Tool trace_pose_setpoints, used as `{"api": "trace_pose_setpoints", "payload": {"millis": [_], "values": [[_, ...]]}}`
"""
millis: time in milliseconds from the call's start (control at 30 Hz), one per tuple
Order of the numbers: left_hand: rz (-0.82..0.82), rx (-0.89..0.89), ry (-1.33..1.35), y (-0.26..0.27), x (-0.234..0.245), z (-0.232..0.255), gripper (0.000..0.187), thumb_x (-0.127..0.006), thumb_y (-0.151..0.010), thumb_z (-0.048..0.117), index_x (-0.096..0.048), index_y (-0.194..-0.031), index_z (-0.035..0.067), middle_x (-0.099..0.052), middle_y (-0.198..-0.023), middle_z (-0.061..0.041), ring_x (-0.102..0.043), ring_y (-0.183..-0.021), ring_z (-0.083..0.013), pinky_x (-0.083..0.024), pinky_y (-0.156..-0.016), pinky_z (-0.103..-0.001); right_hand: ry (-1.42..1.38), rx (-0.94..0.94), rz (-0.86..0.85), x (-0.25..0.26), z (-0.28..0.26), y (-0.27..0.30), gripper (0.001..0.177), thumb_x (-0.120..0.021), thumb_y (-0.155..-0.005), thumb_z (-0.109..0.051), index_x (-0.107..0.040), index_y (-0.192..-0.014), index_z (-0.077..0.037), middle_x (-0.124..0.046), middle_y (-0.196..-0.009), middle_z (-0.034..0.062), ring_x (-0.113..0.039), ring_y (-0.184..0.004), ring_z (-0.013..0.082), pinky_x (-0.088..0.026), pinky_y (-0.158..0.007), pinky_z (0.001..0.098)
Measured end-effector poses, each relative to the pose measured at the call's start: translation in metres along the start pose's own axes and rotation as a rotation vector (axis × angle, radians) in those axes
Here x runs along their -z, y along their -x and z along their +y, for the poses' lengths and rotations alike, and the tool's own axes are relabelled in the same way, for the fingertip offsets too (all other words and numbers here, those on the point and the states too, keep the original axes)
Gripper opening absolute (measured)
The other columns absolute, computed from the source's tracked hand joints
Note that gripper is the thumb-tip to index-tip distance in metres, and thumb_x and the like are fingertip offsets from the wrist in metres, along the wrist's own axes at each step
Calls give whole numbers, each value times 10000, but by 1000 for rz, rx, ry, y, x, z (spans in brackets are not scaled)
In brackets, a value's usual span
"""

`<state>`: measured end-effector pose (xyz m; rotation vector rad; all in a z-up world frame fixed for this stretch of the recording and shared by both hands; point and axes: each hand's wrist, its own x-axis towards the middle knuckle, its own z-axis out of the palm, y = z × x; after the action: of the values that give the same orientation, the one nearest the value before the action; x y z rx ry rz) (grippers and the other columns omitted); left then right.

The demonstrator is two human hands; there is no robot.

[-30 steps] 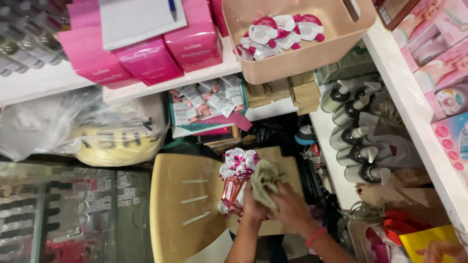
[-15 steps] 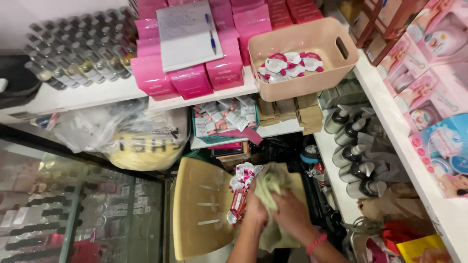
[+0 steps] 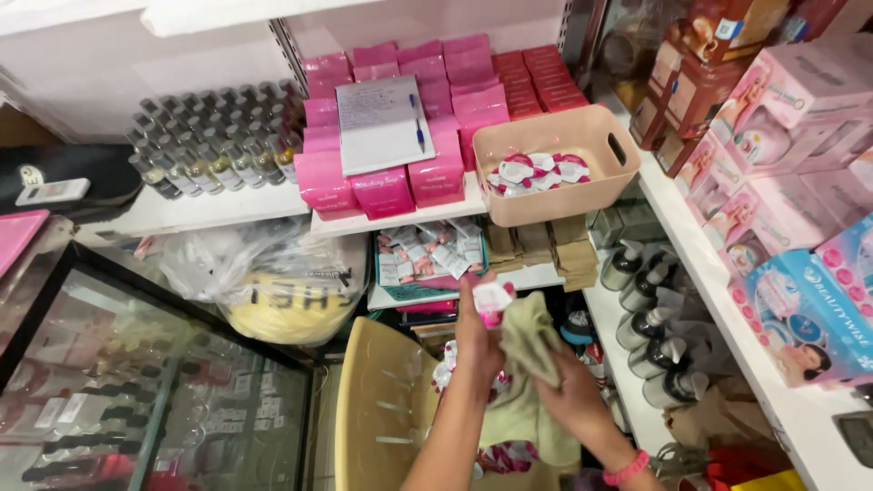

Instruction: The person writes on a notepad with a pen, then picks up a green cloth and wipes small pink and white packaged items on a yellow chair. The person places the cleaned items into a beige plastic tray on a shelf.

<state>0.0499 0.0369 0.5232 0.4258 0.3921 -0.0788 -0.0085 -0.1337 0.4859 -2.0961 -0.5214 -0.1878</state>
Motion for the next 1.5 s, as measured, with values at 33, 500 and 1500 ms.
{"api": "trace_pose_setpoints", "payload": {"millis": [33,500,1500], "values": [[103,1,-70,-7,-12,7,609,-407,-994,612,-650,-1314,154,-686,-1116,-107,-635,-993,-261,-508,-906,-442,-120,-32,47,9,4,-3,393,-692,-853,-135,-698,-1238,-55,-709,-1265,161,-696,-1159,301,-542,-945,360],[-265,9,207,-221,-102,51,417,-617,-1000,263,-508,-1335,40,-550,-1355,-159,-506,-1220,-295,-377,-1134,-447,-274,-165,311,73,-20,-122,353,-691,-951,-222,-690,-1228,-4,-738,-1127,116,-681,-1015,202,-518,-892,336],[445,124,-1483,-158,362,-213,462,-749,-809,217,-675,-1245,86,-699,-1127,-215,-658,-1019,-370,-523,-890,-451,102,-538,-15,-97,280,114,340,-720,-879,-222,-709,-1168,-44,-696,-1126,213,-672,-1041,419,-540,-861,468]]}}
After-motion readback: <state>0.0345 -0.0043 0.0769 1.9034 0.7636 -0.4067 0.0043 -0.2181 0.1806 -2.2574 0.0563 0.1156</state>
